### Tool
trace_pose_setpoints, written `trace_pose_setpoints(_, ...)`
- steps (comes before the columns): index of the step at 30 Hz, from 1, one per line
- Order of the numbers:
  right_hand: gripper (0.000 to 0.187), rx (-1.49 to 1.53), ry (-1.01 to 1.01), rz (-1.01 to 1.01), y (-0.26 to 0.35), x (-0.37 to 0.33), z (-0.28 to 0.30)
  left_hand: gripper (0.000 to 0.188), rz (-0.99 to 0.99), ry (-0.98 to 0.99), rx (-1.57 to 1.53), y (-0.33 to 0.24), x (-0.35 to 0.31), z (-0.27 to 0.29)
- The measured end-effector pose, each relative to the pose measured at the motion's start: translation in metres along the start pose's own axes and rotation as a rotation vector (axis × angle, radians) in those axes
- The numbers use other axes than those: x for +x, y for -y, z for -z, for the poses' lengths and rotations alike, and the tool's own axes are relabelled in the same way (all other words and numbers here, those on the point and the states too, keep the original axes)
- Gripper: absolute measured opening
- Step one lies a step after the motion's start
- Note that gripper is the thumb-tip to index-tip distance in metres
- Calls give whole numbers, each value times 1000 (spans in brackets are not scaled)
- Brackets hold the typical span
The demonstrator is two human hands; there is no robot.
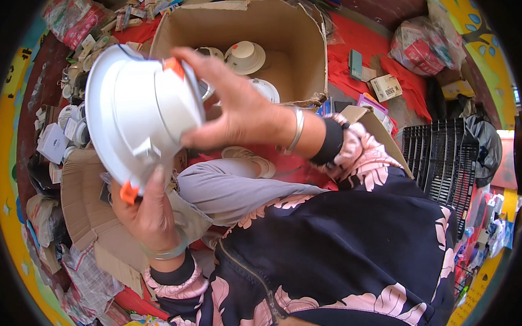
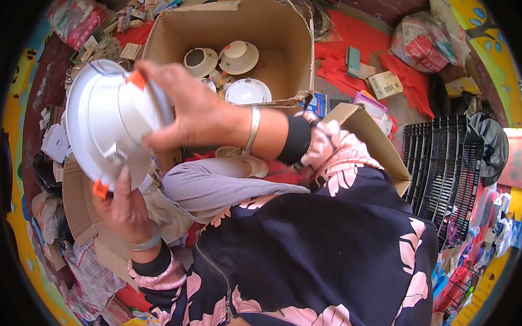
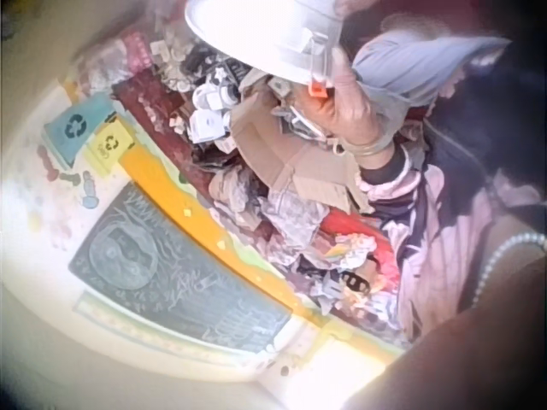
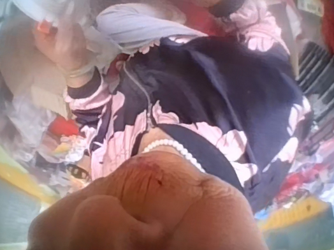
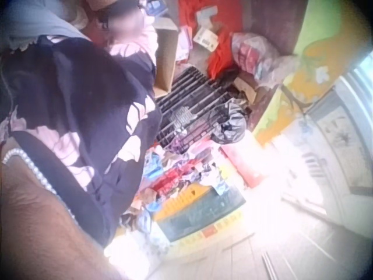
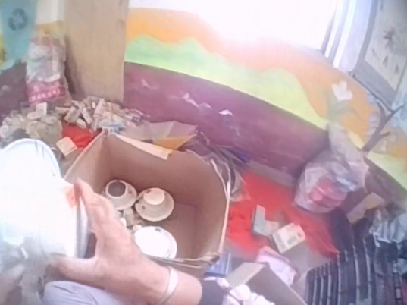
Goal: The person cleans various electronic light fixtures and components by hand with a cloth, then places them into a cardboard box.
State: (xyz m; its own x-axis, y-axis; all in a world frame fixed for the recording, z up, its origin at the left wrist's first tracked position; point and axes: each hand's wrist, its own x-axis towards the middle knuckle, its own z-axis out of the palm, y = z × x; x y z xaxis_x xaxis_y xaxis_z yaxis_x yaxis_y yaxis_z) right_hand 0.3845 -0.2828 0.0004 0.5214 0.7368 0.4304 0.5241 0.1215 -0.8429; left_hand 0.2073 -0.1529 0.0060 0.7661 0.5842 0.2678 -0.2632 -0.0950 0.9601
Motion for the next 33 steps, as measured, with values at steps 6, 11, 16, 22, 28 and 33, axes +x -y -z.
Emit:
trace_pose_setpoints(6,87,-314,-143,-146,-70,58,87,55,-89,20,41,6,33,0)
trace_pose_setpoints(11,85,-648,-31,-493,-196,48,109,39,17,-148,61,26,0,63)
trace_pose_setpoints(16,90,-1014,420,-732,-257,10,63,36,89,-240,192,29,-33,93)
trace_pose_setpoints(22,81,-1084,690,-562,-307,-25,22,34,171,-287,274,30,-67,109)
trace_pose_setpoints(28,82,-1072,794,-547,-321,-37,0,33,226,-357,265,34,-86,115)
trace_pose_setpoints(33,84,-1026,812,-442,-340,-36,1,32,255,-354,254,39,-88,116)
